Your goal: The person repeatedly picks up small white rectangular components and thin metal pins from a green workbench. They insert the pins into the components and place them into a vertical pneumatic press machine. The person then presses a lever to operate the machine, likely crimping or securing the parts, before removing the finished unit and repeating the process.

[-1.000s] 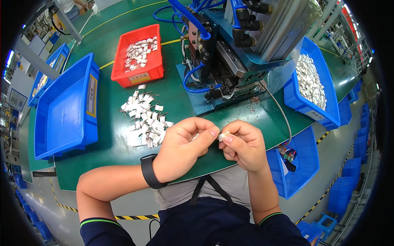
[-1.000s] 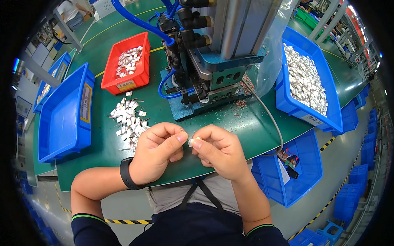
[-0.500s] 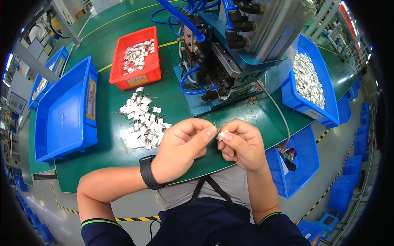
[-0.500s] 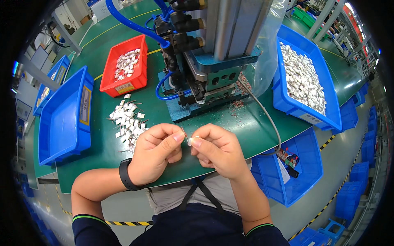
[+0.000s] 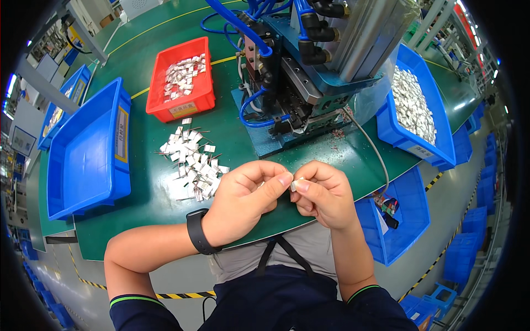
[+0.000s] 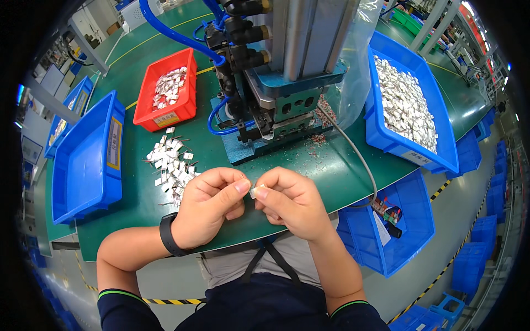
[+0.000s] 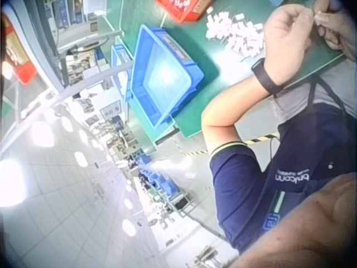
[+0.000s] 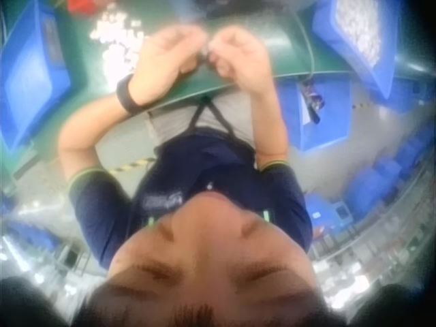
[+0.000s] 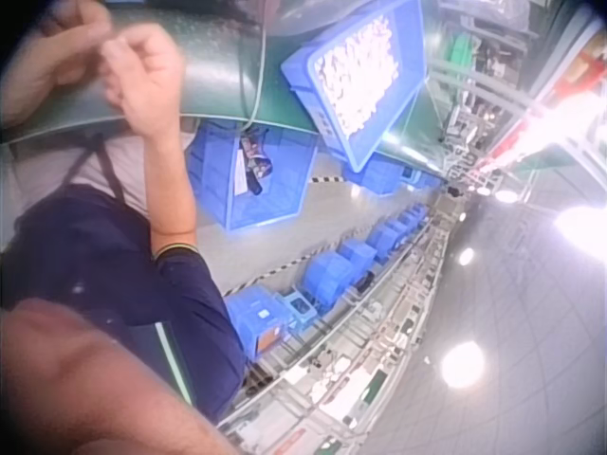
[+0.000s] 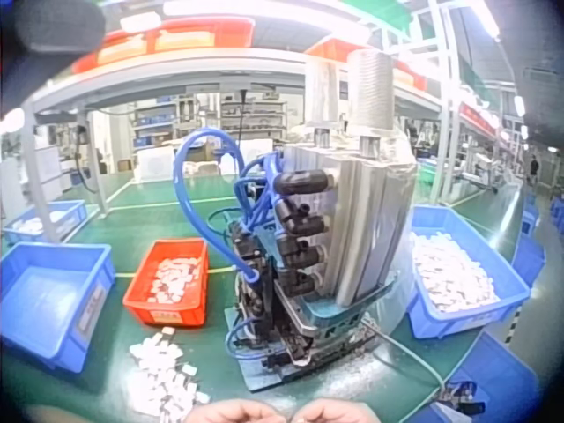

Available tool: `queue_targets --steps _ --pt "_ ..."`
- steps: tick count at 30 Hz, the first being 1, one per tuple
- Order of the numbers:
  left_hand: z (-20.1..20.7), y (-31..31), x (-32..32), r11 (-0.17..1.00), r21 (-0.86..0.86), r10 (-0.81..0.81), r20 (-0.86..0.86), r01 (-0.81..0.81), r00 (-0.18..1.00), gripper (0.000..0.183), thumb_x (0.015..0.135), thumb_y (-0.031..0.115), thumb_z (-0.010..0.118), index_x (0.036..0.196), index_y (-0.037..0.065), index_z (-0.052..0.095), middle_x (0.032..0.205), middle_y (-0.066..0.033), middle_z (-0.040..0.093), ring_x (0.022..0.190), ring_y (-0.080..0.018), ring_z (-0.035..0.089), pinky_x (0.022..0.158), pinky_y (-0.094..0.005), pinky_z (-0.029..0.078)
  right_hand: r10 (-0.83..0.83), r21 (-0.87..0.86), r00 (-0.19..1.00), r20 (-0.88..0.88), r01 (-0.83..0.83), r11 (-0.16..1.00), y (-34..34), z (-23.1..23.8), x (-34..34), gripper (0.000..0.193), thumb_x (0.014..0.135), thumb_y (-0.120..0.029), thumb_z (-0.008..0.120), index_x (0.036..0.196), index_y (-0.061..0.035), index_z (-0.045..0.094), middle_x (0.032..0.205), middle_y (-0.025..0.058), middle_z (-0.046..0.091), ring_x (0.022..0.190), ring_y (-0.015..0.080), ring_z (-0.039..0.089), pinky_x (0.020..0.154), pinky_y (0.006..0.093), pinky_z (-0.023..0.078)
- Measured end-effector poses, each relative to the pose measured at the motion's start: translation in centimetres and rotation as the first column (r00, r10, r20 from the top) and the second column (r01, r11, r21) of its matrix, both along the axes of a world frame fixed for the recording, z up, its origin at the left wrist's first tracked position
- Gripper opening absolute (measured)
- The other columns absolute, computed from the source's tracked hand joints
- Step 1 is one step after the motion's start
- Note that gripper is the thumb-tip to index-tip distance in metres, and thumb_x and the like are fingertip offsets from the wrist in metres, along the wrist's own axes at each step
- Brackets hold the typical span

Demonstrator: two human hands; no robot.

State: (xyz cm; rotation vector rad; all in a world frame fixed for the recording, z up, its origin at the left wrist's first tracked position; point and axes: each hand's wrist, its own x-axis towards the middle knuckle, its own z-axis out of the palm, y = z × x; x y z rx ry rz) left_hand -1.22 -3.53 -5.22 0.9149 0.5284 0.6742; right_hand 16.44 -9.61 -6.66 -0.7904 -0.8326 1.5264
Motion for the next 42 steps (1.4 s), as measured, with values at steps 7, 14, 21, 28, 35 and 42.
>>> queue_targets --steps 7,14,21,28,35,42 --pt "-0.1 -0.1 0.1 0.999 -0.053 -0.011 0.021 0.012 1.000 0.015 0.095 0.014 0.060 0.102 0.001 0.058 0.081 0.0006 0.057 0.056 -0.0006 0.037 0.046 -0.0185 0.027 -0.016 0.066 0.999 0.047 0.013 0.998 0.0 -0.1 -0.2 0.010 0.094 -0.010 0.057 0.096 -0.0004 0.057 0.078 0.0053 0.058 0.053 0.0011 0.041 0.043 0.0179 0.030" --pt "0.0 -0.2 0.1 1.000 0.006 0.030 0.010 -0.030 0.999 0.015 0.095 0.014 0.060 0.101 0.001 0.058 0.079 0.0004 0.057 0.056 -0.0007 0.037 0.046 -0.0189 0.027 -0.028 0.067 0.998 0.051 0.025 0.997 -0.1 -0.1 -0.2 0.010 0.094 -0.010 0.056 0.097 -0.0001 0.057 0.078 0.0057 0.058 0.054 0.0014 0.041 0.044 0.0179 0.030" --pt "-0.2 0.0 0.0 1.000 -0.005 0.029 0.057 -0.029 0.998 0.014 0.095 0.013 0.060 0.101 0.001 0.058 0.078 -0.0004 0.057 0.055 -0.0009 0.037 0.046 -0.0191 0.027 -0.023 0.064 0.999 0.030 0.021 0.998 0.0 -0.1 -0.2 0.011 0.095 -0.010 0.056 0.097 0.0002 0.057 0.077 0.0055 0.058 0.053 0.0017 0.040 0.042 0.0182 0.029" --pt "0.2 0.0 0.0 0.999 -0.040 0.023 0.019 -0.022 1.000 0.014 0.095 0.012 0.059 0.102 0.000 0.059 0.079 -0.0006 0.058 0.056 -0.0008 0.038 0.047 -0.0185 0.027 -0.024 0.050 0.998 0.050 0.021 0.999 -0.1 0.0 -0.2 0.011 0.094 -0.011 0.058 0.096 -0.0001 0.057 0.077 0.0047 0.058 0.054 0.0016 0.041 0.043 0.0179 0.030" --pt "0.4 0.0 -0.1 0.999 -0.026 0.024 -0.029 -0.025 0.999 0.014 0.094 0.012 0.060 0.100 0.000 0.060 0.078 -0.0003 0.057 0.057 -0.0025 0.040 0.048 -0.0193 0.030 -0.026 0.081 0.997 0.076 0.020 0.997 -0.1 0.0 -0.4 0.012 0.094 -0.012 0.059 0.094 0.0001 0.058 0.076 0.0041 0.058 0.055 0.0014 0.042 0.044 0.0178 0.031" --pt "1.0 -0.2 0.1 0.996 -0.084 -0.030 -0.034 0.027 0.999 0.013 0.094 0.010 0.060 0.102 0.000 0.060 0.078 -0.0006 0.057 0.058 -0.0060 0.041 0.051 -0.0220 0.034 -0.002 0.005 0.998 0.068 0.002 1.000 -0.4 0.9 0.7 0.010 0.093 -0.011 0.059 0.092 -0.0006 0.059 0.073 0.0042 0.058 0.051 0.0016 0.042 0.043 0.0175 0.030"
